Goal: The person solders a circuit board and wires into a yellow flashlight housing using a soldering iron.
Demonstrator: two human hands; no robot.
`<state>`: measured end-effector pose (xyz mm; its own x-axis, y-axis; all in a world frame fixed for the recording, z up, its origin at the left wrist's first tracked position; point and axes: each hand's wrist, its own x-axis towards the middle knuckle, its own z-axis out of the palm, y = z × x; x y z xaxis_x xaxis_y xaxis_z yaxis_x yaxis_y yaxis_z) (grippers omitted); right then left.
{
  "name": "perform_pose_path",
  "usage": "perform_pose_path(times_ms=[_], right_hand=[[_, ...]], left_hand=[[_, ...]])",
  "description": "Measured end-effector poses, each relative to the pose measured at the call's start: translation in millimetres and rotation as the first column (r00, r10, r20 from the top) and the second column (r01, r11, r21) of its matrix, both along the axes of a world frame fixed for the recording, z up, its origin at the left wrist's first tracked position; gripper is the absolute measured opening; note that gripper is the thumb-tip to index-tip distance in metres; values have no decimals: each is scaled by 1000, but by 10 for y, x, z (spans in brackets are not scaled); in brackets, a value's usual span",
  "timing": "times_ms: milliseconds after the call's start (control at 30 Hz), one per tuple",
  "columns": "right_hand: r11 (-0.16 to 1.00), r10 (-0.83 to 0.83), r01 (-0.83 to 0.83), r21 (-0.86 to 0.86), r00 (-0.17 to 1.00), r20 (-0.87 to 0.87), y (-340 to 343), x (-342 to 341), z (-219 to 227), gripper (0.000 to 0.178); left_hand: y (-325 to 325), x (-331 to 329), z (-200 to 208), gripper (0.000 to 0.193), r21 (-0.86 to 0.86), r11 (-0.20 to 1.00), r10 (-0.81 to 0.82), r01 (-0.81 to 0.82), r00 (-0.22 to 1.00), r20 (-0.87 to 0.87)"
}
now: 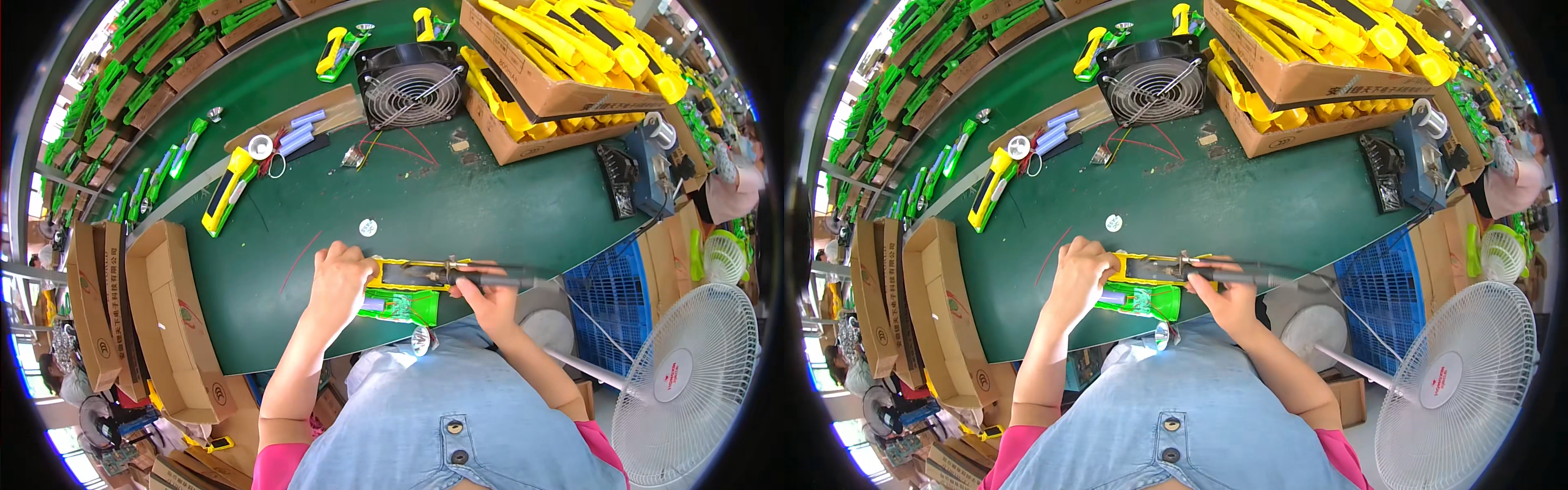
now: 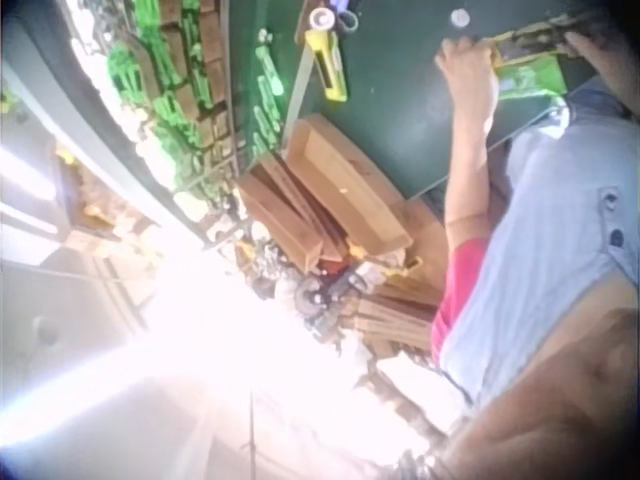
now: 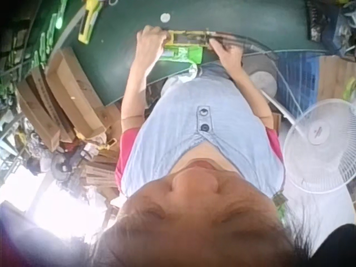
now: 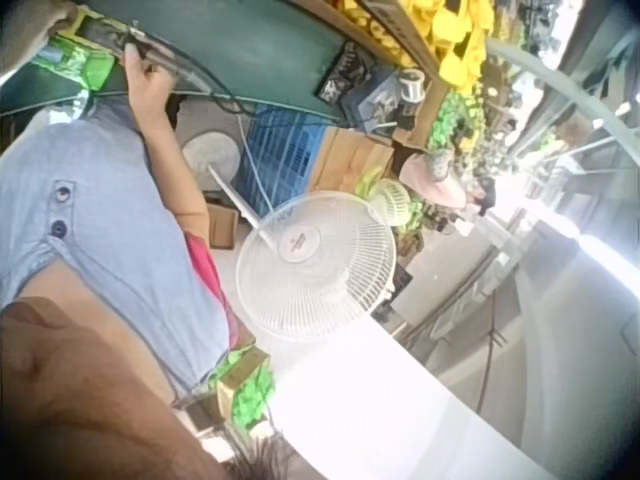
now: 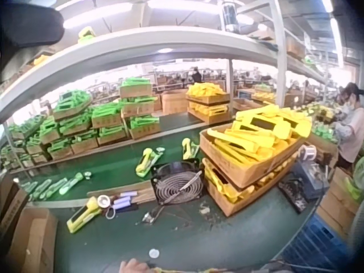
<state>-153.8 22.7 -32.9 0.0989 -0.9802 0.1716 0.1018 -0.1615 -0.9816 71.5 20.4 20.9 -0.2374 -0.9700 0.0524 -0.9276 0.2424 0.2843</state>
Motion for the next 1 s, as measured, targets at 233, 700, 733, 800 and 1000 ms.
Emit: perform_pose_path(times_ms=[233,700,733,800,1000], right_hand=[[880,-24,-85,468,975,221,-86,132,41,13],[871,22,-117,477,979,201,-123,156,4,14],[871,21,-116,478,980,200,-126,161,4,14],[866,24,-120,485,980,199,-128,166,6,14],[867,32,-133,481,976,213,-125,157,-17,15]], left_hand=[[-31,-17,-18,4,103,995,-18,10,997,72],[-63,-84,-93,6,39,999,-35,28,981,193],[-61,-80,-100,6,35,999,-32,25,981,193],[-62,-81,-110,6,31,999,-31,25,981,192],[-69,-91,-102,5,30,999,-27,21,978,206]])
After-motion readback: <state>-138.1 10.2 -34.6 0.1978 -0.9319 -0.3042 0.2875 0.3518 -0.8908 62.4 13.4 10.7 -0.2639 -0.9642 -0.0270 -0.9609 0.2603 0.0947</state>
